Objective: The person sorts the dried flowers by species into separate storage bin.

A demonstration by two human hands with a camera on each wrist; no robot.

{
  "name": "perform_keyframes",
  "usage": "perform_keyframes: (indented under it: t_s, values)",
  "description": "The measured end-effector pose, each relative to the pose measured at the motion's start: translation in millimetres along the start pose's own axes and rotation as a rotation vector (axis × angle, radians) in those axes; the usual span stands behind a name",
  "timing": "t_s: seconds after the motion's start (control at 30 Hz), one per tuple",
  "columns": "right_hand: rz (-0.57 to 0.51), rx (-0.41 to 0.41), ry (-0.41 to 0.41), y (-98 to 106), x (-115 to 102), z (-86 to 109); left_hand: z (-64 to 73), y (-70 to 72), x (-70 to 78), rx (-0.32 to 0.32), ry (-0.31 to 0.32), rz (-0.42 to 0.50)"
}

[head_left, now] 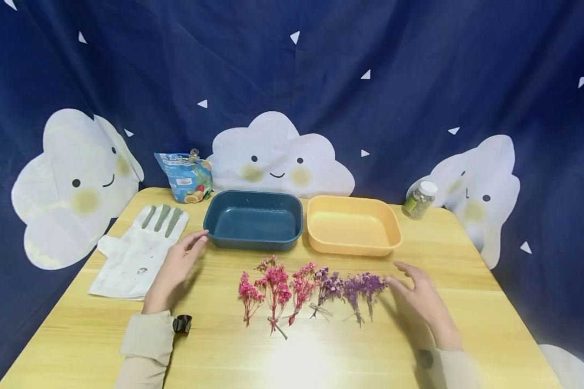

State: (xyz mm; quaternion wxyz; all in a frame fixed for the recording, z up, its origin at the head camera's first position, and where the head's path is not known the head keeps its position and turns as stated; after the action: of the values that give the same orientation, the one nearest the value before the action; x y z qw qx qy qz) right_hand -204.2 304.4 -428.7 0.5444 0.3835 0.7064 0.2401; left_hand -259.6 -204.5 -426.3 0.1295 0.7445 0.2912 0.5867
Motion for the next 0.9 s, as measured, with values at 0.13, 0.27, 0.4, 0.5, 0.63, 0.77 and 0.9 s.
perform_keyframes:
  t_s: [0.13, 0.27, 0.4, 0.5, 0.63, 0.77, 0.9]
  values:
    - [-0.026, -0.03, -0.027, -4.1, 0.2, 6.8, -3.7, 2.9, -7.9, 0.06, 0.035, 0.059]
    - [-0.046, -0.053, -0.034, -7.9, -2.5, 14.3, -4.8, 1.3, -15.3, 0.076, 0.055, 0.1]
    - [-0.063, -0.069, -0.004, -11.8, -6.7, 21.2, -5.3, -2.0, -22.2, 0.085, 0.079, 0.129]
    - [-0.097, -0.088, 0.011, -16.3, -9.5, 24.1, -6.8, -4.6, -27.2, 0.103, 0.098, 0.182]
    - [-0.1, -0.126, -0.004, -23.4, -11.5, 26.6, -10.2, -7.6, -32.6, 0.137, 0.136, 0.246]
    - [-0.054, -0.142, -0.01, -28.4, -11.7, 27.6, -14.5, -9.9, -38.4, 0.164, 0.219, 0.278]
    - [-0.02, -0.126, -0.045, -29.3, -8.5, 28.5, -18.3, -13.0, -44.0, 0.174, 0.291, 0.32]
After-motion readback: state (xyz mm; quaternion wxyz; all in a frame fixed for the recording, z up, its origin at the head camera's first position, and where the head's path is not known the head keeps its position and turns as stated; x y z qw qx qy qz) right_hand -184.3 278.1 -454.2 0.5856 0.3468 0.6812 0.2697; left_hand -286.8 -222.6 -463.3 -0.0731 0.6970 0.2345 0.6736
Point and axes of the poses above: each hand's wrist, its own z-axis away from the middle knuckle, its own y-axis out of the back of the hand, x = y × z, the point moved 8 cm from there along -z, towards the middle knuckle, and after that the axes turned 14 degrees about x, right-handed, at the moved point
